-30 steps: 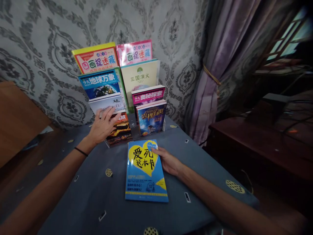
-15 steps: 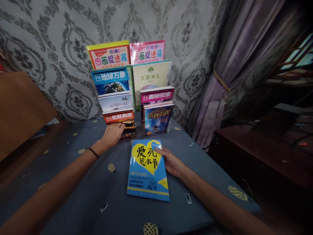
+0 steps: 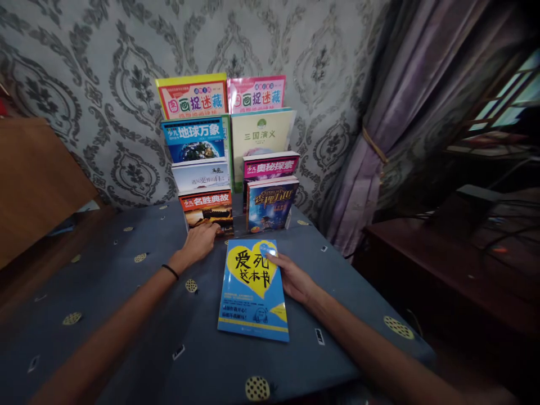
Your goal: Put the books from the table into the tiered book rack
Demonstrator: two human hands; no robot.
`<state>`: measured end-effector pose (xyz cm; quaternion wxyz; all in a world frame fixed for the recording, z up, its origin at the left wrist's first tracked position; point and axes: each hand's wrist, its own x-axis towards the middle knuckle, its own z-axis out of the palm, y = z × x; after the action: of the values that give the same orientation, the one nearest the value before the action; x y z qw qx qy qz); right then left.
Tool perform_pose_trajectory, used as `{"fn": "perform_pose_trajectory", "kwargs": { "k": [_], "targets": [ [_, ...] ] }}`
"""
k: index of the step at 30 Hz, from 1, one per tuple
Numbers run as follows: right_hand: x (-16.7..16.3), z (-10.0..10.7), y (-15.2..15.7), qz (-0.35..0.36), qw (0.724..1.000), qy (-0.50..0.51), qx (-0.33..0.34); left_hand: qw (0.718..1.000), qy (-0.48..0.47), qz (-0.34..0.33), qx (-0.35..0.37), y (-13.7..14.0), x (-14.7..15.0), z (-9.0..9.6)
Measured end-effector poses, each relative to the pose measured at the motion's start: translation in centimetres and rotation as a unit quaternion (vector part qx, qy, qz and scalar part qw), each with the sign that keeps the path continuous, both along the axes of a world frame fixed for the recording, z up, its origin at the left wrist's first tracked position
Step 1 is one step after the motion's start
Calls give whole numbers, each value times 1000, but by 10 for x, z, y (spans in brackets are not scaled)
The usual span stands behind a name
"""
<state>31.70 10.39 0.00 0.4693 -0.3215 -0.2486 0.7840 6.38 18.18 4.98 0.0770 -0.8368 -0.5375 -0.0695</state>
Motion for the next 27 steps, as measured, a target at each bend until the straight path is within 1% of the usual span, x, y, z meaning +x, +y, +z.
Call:
{"fn": "perform_pose_trajectory", "kwargs": {
  "k": [9, 13, 16, 19, 21, 24, 27],
  "targets": [
    [2, -4, 2, 3, 1000, -2, 11, 999, -10, 29, -42, 4, 1, 6],
    [1, -3, 1, -2, 1000, 3, -1, 999, -14, 26, -41, 5, 0, 6],
    [-1, 1, -2, -21, 1000, 0, -18, 999, -21, 19, -44, 5, -1, 4],
    [-4, 7, -5, -42, 999, -6, -24, 999, -31, 16, -42, 4, -2, 1],
    [-6, 14, -6, -50, 999, -9, -14, 999, -36, 15, -37, 3, -3, -1],
    [-10, 28, -7, -68, 997, -24, 21, 998, -48, 11, -30, 1, -4, -3],
    [-14, 43, -6, -100, 991, -55, 65, 998, -61, -2, -19, -2, -6, -8]
  ]
}}
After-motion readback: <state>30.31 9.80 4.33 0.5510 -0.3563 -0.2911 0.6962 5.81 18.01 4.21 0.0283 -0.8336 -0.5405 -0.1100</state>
